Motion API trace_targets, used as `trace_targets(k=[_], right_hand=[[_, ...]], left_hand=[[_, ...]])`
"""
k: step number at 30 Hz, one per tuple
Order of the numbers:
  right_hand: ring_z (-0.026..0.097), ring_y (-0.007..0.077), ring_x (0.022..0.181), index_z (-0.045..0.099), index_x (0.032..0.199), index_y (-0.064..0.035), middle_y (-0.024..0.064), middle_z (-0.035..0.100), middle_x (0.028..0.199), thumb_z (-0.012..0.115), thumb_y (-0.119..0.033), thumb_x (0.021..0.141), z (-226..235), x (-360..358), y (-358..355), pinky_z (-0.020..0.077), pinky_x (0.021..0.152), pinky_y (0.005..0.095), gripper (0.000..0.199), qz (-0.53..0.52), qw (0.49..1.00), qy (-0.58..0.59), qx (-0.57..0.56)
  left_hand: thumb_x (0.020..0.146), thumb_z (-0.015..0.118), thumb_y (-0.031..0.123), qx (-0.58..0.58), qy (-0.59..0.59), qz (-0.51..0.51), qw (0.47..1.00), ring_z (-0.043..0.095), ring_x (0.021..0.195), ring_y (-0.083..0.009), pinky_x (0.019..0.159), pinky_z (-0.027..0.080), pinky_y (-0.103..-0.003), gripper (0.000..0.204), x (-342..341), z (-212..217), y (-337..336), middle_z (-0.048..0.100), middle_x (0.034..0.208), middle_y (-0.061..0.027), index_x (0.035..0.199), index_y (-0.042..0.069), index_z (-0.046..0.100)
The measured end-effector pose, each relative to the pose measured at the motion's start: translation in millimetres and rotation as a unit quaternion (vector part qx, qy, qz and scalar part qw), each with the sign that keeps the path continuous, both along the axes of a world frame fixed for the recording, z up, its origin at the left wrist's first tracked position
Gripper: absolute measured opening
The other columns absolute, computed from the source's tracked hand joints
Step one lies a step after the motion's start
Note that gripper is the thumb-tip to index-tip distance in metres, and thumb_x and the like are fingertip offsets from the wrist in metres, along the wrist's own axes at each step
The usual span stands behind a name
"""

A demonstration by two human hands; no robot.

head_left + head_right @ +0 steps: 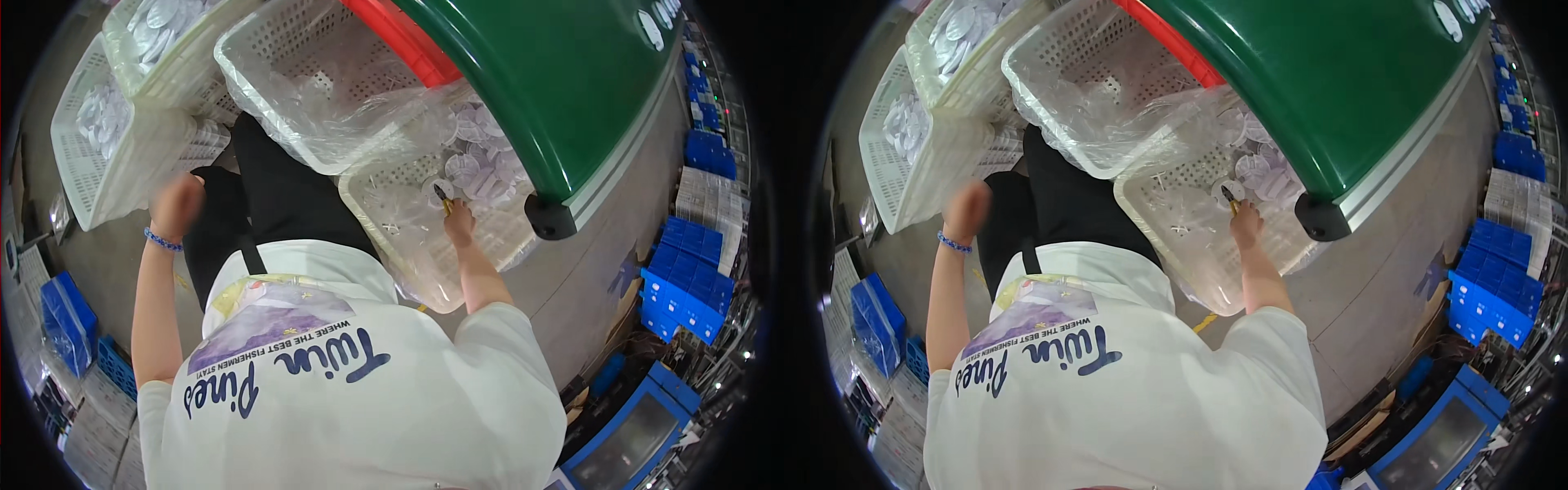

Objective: Trimming excess material from plastic electronic components using a specialized cutting tool at a manual assembly station.

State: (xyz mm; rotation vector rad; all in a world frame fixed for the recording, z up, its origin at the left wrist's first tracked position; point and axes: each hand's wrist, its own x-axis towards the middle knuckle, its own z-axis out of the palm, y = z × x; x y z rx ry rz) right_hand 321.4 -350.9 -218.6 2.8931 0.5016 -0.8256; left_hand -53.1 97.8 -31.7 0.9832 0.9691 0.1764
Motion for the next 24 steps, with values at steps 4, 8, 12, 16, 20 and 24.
trace_targets(k=[4,8,12,16,20,24], right_hand=[[0.04,0.0256,0.123,0.047,0.116,-0.0121,0.0063,0.046,0.128,0.056,-0.016,0.081,-34.6,18.2,26.4,0.0382,0.092,0.0442,0.036,0.138,0.99,-0.013,0.007],[0.038,0.0257,0.124,0.044,0.121,-0.0065,0.0075,0.045,0.129,0.053,-0.015,0.083,-86.8,26.7,26.5,0.0378,0.094,0.0435,0.04,0.298,0.95,-0.086,0.018],[0.043,0.0291,0.121,0.042,0.122,-0.0023,0.0136,0.046,0.127,0.054,-0.017,0.083,-93.7,29.2,28.0,0.0379,0.095,0.0436,0.043,0.343,0.935,-0.053,-0.076],[0.052,0.0325,0.109,0.043,0.114,-0.0007,0.0191,0.048,0.122,0.064,-0.015,0.075,-85.2,22.4,20.9,0.0417,0.092,0.0439,0.046,0.184,0.975,0.118,-0.031],[0.052,0.0323,0.11,0.043,0.11,0.0015,0.021,0.049,0.118,0.066,-0.013,0.071,-96.3,-7.4,35.9,0.0426,0.09,0.0444,0.048,0.056,0.994,0.087,0.031],[0.062,0.0331,0.075,0.048,0.1,0.0057,0.0193,0.059,0.088,0.067,-0.014,0.072,-142.2,-17.6,58.8,0.0499,0.061,0.0434,0.039,-0.22,0.955,0.004,0.2]], left_hand=[[0.094,0.046,0.028,-0.002,0.072,0.032,0.997,0.043,0.055,-0.0037,0.049,0.034,-0.017,0.028,2.9,8.9,-7.4,0.049,0.066,0.005,0.094,0.004,0.062],[0.094,0.047,0.028,-0.004,0.101,0.023,0.995,0.042,0.055,-0.003,0.048,0.034,-0.016,0.029,5.3,15.5,-12.6,0.049,0.066,0.0058,0.099,0.004,0.062],[0.093,0.047,0.028,-0.003,0.125,0.049,0.991,0.042,0.054,-0.0026,0.048,0.034,-0.016,0.029,1.0,16.1,-17.9,0.05,0.066,0.0059,0.099,0.004,0.063],[0.093,0.048,0.028,-0.015,0.123,0.051,0.991,0.042,0.053,-0.0024,0.048,0.034,-0.015,0.028,-2.3,9.1,-20.4,0.051,0.066,0.0061,0.098,0.005,0.063],[0.093,0.049,0.028,-0.017,0.135,0.06,0.989,0.042,0.053,-0.0021,0.048,0.034,-0.015,0.027,-4.7,6.0,-24.2,0.051,0.066,0.0064,0.096,0.006,0.064],[0.093,0.049,0.028,-0.013,0.142,0.062,0.988,0.042,0.054,-0.0019,0.048,0.034,-0.015,0.026,-8.6,7.2,-28.6,0.05,0.066,0.0066,0.096,0.007,0.064]])
